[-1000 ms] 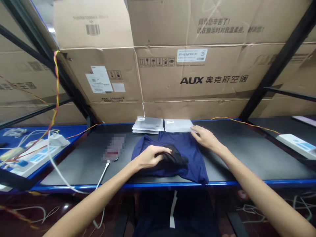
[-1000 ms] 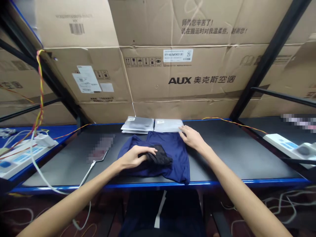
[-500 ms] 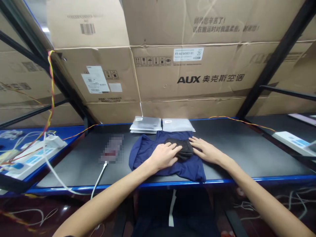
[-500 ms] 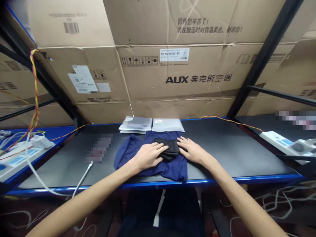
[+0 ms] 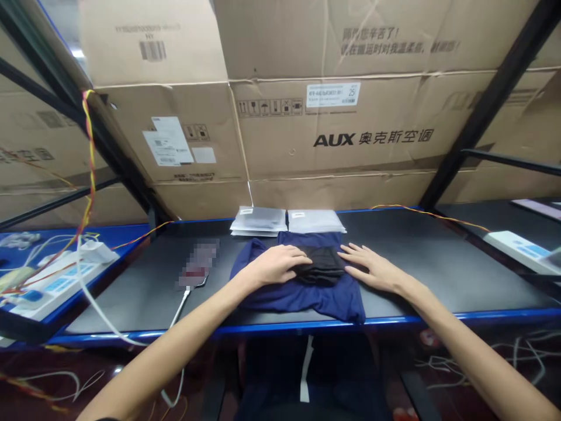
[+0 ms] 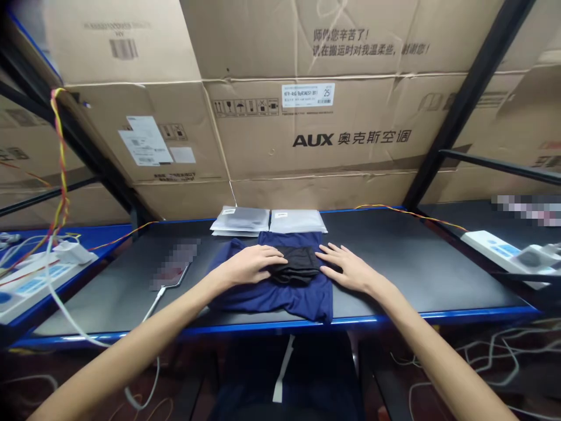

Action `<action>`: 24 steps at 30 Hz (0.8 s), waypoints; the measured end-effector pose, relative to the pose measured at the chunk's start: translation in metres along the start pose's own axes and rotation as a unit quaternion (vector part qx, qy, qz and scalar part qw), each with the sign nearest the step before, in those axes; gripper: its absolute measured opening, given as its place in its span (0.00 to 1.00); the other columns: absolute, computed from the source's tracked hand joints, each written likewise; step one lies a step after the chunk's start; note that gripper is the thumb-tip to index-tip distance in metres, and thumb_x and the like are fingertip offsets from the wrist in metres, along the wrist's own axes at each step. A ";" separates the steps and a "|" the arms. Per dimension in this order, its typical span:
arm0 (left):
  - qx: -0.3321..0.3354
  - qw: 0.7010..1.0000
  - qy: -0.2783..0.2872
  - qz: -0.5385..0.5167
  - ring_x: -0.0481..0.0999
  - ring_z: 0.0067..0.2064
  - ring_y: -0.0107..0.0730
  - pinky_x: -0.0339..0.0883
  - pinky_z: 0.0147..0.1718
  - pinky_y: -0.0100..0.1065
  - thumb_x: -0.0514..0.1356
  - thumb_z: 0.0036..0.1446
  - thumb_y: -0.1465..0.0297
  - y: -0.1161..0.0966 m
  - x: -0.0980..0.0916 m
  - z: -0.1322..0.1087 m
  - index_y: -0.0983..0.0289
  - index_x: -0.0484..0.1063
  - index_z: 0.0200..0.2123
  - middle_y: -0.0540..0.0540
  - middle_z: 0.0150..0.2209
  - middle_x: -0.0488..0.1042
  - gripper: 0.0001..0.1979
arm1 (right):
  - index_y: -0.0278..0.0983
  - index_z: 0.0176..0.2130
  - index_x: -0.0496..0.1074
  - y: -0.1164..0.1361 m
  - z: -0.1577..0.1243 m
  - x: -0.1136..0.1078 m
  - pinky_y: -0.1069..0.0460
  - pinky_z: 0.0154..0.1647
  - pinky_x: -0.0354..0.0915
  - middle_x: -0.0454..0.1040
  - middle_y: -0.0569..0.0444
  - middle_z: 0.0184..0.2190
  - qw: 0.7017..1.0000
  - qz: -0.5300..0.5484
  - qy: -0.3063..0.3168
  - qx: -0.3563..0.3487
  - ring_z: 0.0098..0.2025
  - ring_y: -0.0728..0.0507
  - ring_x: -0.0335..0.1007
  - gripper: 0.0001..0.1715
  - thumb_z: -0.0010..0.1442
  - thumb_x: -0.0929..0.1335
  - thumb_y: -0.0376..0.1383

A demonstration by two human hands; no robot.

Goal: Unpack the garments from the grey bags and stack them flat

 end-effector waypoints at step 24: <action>-0.176 0.979 -0.075 -0.077 0.78 0.40 0.41 0.71 0.38 0.36 0.65 0.53 0.60 -0.037 0.026 0.053 0.61 0.68 0.45 0.56 0.43 0.75 0.19 | 0.39 0.57 0.71 -0.016 -0.005 -0.017 0.38 0.63 0.63 0.72 0.47 0.58 0.991 0.004 -0.129 0.021 0.62 0.37 0.65 0.24 0.66 0.60 0.40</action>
Point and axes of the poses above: each hand's wrist, its own z-axis towards the middle knuckle, its own x-axis out of the palm, y = z × x, the point moved 10 cm from there along z, towards the middle knuckle
